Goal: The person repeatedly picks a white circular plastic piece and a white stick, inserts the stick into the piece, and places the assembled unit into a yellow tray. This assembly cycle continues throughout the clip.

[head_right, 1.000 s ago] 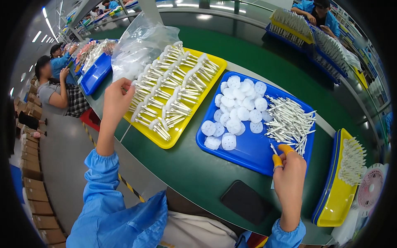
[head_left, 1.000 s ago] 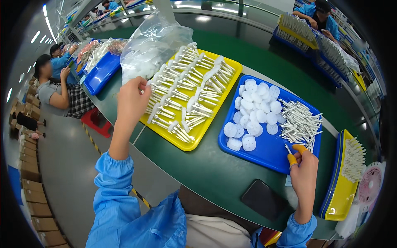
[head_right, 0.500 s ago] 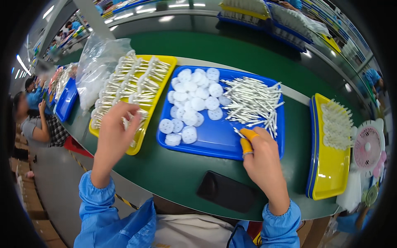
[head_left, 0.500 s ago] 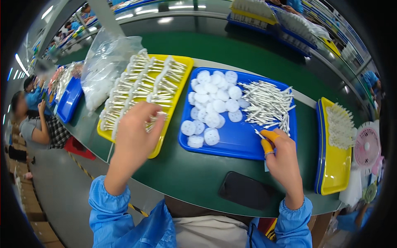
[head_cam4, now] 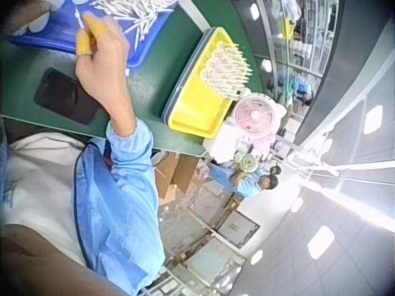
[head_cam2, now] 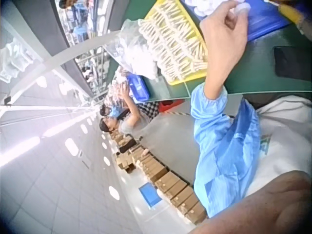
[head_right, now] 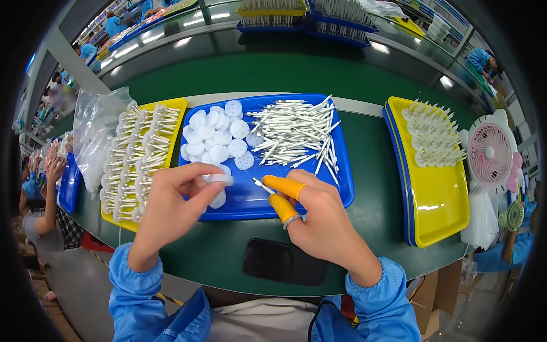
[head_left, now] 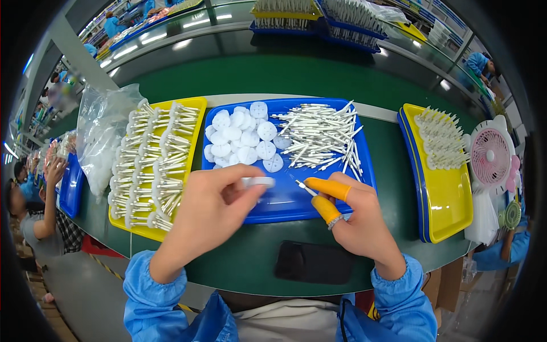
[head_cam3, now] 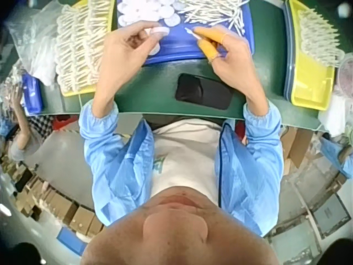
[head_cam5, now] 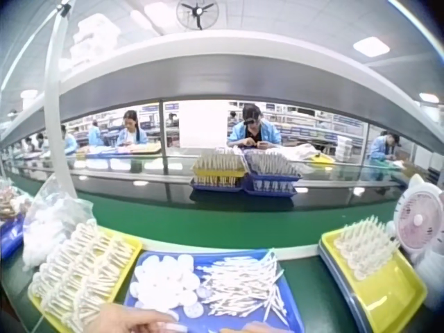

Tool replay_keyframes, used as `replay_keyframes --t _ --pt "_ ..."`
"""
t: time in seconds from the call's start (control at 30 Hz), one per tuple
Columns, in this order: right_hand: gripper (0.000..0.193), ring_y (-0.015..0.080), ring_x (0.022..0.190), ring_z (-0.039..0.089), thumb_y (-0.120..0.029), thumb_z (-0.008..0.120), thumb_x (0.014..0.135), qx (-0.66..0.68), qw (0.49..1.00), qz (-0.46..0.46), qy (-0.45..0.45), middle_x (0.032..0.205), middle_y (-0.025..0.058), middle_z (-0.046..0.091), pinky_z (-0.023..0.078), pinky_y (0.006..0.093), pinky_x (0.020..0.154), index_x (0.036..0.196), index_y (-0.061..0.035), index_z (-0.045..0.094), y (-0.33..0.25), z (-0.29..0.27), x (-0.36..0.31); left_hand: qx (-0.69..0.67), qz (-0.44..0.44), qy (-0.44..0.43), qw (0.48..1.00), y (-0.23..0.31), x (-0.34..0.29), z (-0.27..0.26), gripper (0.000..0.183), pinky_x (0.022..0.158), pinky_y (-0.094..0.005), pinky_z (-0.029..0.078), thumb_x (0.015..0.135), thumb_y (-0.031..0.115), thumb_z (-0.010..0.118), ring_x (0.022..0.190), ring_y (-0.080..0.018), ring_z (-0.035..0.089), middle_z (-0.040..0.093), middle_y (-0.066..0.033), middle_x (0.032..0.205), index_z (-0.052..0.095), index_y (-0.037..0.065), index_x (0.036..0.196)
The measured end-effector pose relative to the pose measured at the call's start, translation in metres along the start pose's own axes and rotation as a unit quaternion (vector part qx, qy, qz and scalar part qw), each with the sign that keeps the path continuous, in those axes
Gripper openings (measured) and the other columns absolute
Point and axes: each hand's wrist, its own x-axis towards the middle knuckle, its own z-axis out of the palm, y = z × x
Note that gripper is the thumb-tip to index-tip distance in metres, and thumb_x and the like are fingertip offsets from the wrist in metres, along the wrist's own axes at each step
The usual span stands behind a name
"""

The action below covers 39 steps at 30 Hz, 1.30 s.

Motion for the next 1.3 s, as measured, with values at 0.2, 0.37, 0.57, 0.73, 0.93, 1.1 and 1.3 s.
replay_keyframes --t 0.2,0.37,0.57,0.73,0.93,1.1,1.3 --pt "0.043 0.0324 0.087 0.062 0.01 0.074 0.084 0.019 0.999 -0.041 0.021 0.093 0.0131 0.063 0.049 0.041 0.077 0.126 0.0023 0.078 -0.005 0.001 -0.002 -0.236 -0.005 -0.007 0.972 -0.001 0.007 0.046 0.025 0.078 -0.028 0.067 0.104 -0.002 0.072 0.089 -0.0155 0.079 0.075 -0.0083 0.1 0.072 -0.005 0.129" --pt "0.048 0.0332 0.088 0.058 0.01 0.073 0.072 -0.065 0.996 -0.064 -0.019 0.094 0.0126 0.059 0.045 0.0438 0.079 0.12 0.0041 0.078 0.001 0.006 -0.003 -0.225 -0.017 -0.001 0.974 -0.009 0.007 0.06 0.026 0.085 -0.0289 0.068 0.104 -0.007 0.07 0.102 -0.0145 0.078 0.076 -0.0097 0.114 0.068 -0.005 0.13" --pt "0.047 0.0335 0.09 0.058 0.009 0.072 0.067 -0.062 0.996 -0.058 -0.038 0.095 0.0131 0.058 0.046 0.0451 0.079 0.114 0.0065 0.078 0.007 0.008 -0.004 -0.175 0.036 0.04 0.983 -0.011 0.004 0.063 0.021 0.083 -0.0266 0.067 0.102 -0.009 0.071 0.102 -0.0136 0.076 0.069 -0.0068 0.114 0.072 -0.004 0.122" --pt "0.046 0.0344 0.091 0.059 0.009 0.073 0.068 -0.064 0.996 -0.05 -0.037 0.096 0.0144 0.059 0.047 0.046 0.08 0.113 0.0081 0.078 0.012 0.011 -0.004 -0.098 0.063 0.045 0.992 -0.011 0.002 0.061 0.02 0.078 -0.0263 0.065 0.099 -0.008 0.075 0.099 -0.0131 0.077 0.069 -0.0083 0.114 0.074 -0.004 0.118" --pt "0.047 0.0353 0.094 0.059 0.009 0.074 0.069 -0.092 0.994 -0.03 -0.045 0.095 0.0155 0.059 0.049 0.0461 0.081 0.115 0.009 0.077 0.013 0.01 -0.003 -0.067 0.059 0.074 0.993 -0.014 0.002 0.064 0.02 0.074 -0.0271 0.066 0.093 -0.006 0.083 0.089 -0.012 0.078 0.075 -0.0089 0.105 0.073 -0.004 0.111" --pt "0.046 0.0358 0.095 0.059 0.009 0.074 0.069 -0.106 0.993 -0.023 -0.055 0.096 0.0159 0.06 0.049 0.0464 0.083 0.115 0.0097 0.077 0.011 0.011 -0.001 -0.068 0.041 0.069 0.994 -0.011 0.001 0.061 0.019 0.076 -0.0289 0.068 0.092 -0.005 0.084 0.09 -0.013 0.078 0.076 -0.0087 0.102 0.072 -0.004 0.106" --pt "0.036 0.0367 0.094 0.059 0.008 0.074 0.067 -0.08 0.995 -0.036 -0.041 0.096 0.0158 0.061 0.05 0.0469 0.082 0.104 0.0084 0.074 0.012 0.024 -0.005 -0.047 0.078 0.069 0.993 -0.01 0.0 0.069 0.018 0.077 -0.0316 0.07 0.09 -0.007 0.082 0.088 -0.0145 0.075 0.072 -0.0087 0.1 0.072 -0.003 0.106"
